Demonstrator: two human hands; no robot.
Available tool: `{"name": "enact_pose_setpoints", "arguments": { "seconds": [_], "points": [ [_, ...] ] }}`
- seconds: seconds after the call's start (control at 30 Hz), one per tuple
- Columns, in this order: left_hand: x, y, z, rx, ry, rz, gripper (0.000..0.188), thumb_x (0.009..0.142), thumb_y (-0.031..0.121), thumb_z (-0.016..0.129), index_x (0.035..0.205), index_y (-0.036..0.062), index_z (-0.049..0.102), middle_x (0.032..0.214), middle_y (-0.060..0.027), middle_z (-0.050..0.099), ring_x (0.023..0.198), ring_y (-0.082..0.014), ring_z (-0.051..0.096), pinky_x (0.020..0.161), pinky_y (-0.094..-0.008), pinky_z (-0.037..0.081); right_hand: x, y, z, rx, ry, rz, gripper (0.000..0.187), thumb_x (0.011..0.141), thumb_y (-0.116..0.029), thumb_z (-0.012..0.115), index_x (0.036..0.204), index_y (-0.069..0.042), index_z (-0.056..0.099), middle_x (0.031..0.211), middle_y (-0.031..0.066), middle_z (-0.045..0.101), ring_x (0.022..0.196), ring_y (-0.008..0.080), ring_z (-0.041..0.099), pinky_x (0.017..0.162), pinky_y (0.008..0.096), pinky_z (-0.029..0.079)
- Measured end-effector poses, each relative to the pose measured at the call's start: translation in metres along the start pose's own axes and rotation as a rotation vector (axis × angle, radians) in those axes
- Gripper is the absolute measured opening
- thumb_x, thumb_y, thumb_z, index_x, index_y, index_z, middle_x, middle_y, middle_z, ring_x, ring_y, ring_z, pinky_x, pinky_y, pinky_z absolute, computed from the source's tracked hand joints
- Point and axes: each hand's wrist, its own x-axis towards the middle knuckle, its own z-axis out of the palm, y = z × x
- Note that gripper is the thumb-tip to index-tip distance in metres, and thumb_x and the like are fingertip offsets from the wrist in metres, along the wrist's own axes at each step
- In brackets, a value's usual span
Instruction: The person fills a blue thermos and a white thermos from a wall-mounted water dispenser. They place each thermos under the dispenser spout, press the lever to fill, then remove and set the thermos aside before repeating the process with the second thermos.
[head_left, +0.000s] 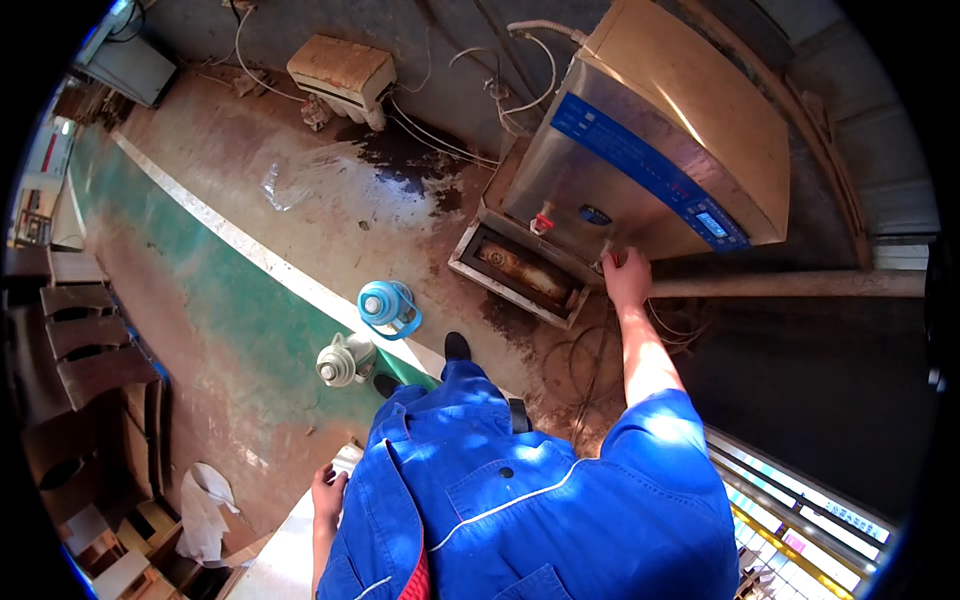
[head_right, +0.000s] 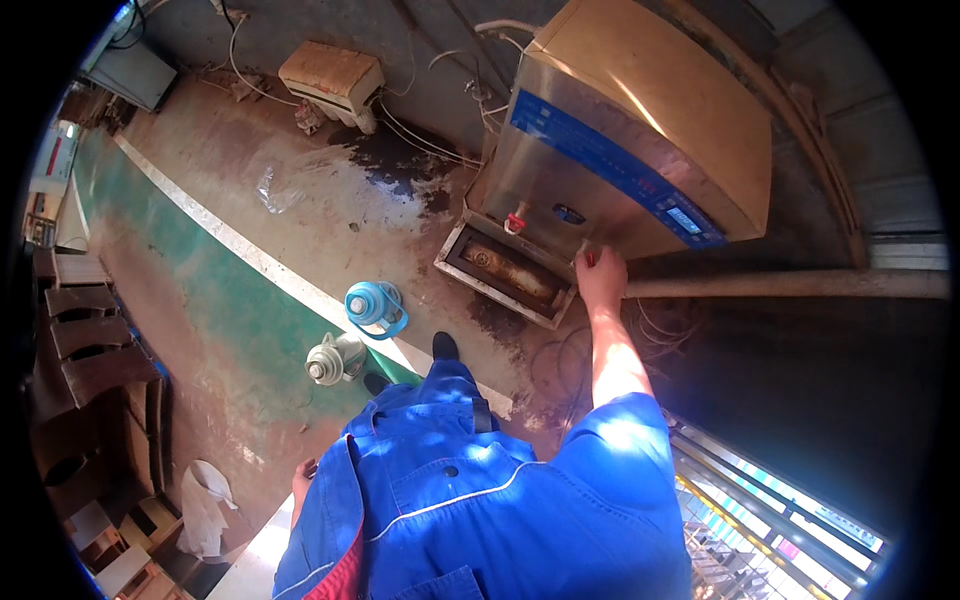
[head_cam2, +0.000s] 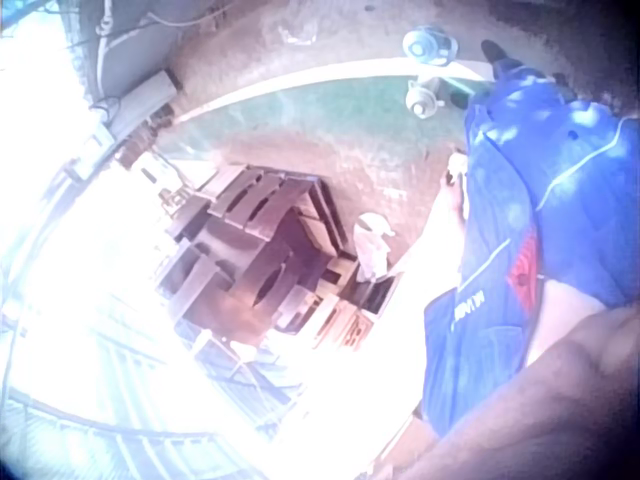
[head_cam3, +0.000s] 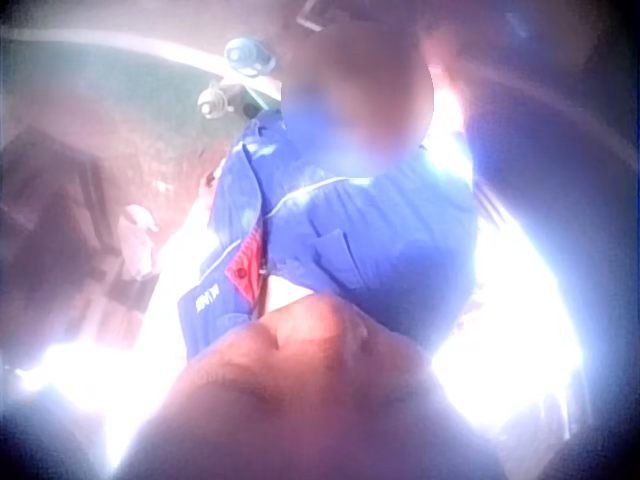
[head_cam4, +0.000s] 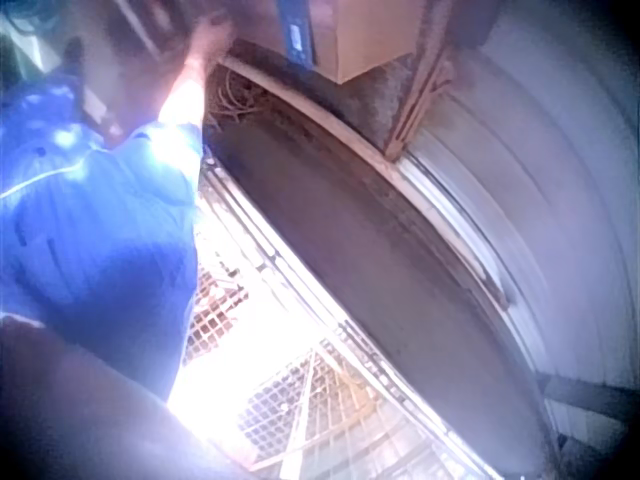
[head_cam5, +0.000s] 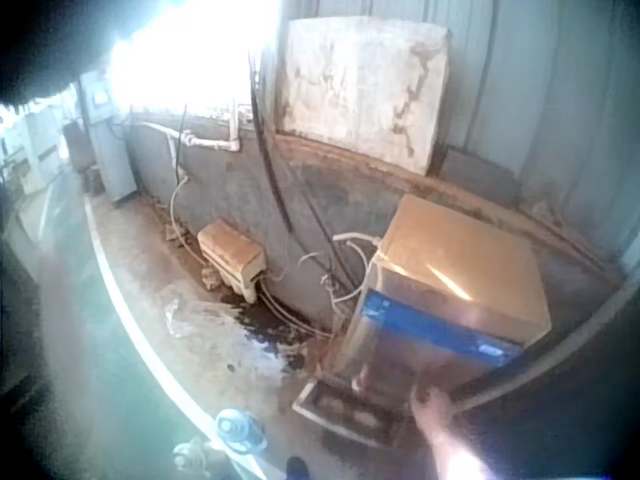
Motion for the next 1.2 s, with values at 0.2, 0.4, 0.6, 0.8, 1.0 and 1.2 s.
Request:
{"name": "enact_pose_setpoints", "arguments": {
  "seconds": [0.2, 0.4, 0.6, 0.8, 1.0, 1.2],
  "points": [
    [0.003, -0.006, 0.006, -0.037, -0.020, -0.021, 0.054, 0.083, 0.015, 0.072, 0.130, -0.0034, 0.052, 0.124, -0.0245, 0.058, 0.106, -0.0284, 0.062, 0.088, -0.0365, 0.052, -0.096, -0.039, 0.039, 0.312, -0.229, -0.141, 0.021, 0.082, -0.025, 0.068, 0.080, -0.005, 0.066, 0.079, 0.0132, 0.066, 0.075, 0.0277, 0.064, 0.070, 0.0379, 0.051],
    [0.015, -0.036, 0.001, -0.055, -0.063, -0.043, 0.056, 0.084, 0.017, 0.072, 0.131, -0.0035, 0.050, 0.122, -0.0239, 0.059, 0.107, -0.0291, 0.062, 0.089, -0.0376, 0.052, -0.199, -0.058, 0.096, 0.298, -0.669, 0.052, 0.030, 0.080, -0.033, 0.072, 0.084, -0.004, 0.068, 0.081, 0.0142, 0.070, 0.077, 0.0264, 0.068, 0.073, 0.0365, 0.053],
    [0.037, -0.062, -0.007, -0.048, -0.075, -0.016, 0.058, 0.083, 0.027, 0.073, 0.129, -0.0012, 0.054, 0.124, -0.0196, 0.062, 0.108, -0.0266, 0.064, 0.091, -0.0356, 0.051, -0.220, -0.088, 0.125, 0.228, -0.808, 0.068, 0.030, 0.080, -0.032, 0.073, 0.079, -0.002, 0.067, 0.073, 0.0110, 0.068, 0.070, 0.0194, 0.063, 0.070, 0.0351, 0.051],
    [0.096, -0.073, -0.023, -0.242, -0.126, -0.105, 0.058, 0.083, 0.029, 0.074, 0.129, -0.0012, 0.054, 0.120, -0.0185, 0.063, 0.108, -0.0247, 0.064, 0.091, -0.0342, 0.051, -0.211, -0.128, 0.155, 0.102, -0.786, -0.071, 0.031, 0.078, -0.031, 0.073, 0.077, -0.001, 0.066, 0.071, 0.0128, 0.067, 0.069, 0.0220, 0.064, 0.070, 0.0351, 0.051],
    [0.200, -0.092, -0.018, -0.457, -0.045, -0.259, 0.057, 0.087, 0.029, 0.070, 0.131, -0.0015, 0.052, 0.121, -0.0160, 0.061, 0.103, -0.0224, 0.062, 0.085, -0.0328, 0.051, -0.221, -0.183, 0.262, 0.135, -0.952, -0.009, 0.028, 0.085, -0.026, 0.070, 0.077, 0.000, 0.066, 0.069, 0.0060, 0.065, 0.066, 0.0131, 0.060, 0.062, 0.0300, 0.048],
    [0.305, -0.119, 0.033, -0.691, -0.030, -0.399, 0.060, 0.095, 0.039, 0.058, 0.141, 0.0045, 0.040, 0.121, -0.0114, 0.053, 0.106, -0.0210, 0.056, 0.085, -0.0351, 0.051, -0.231, -0.191, 0.384, -0.062, -1.015, -0.124, 0.030, 0.082, -0.028, 0.070, 0.089, 0.001, 0.065, 0.080, 0.0122, 0.068, 0.073, 0.0244, 0.064, 0.071, 0.0355, 0.051]
  ]
}}
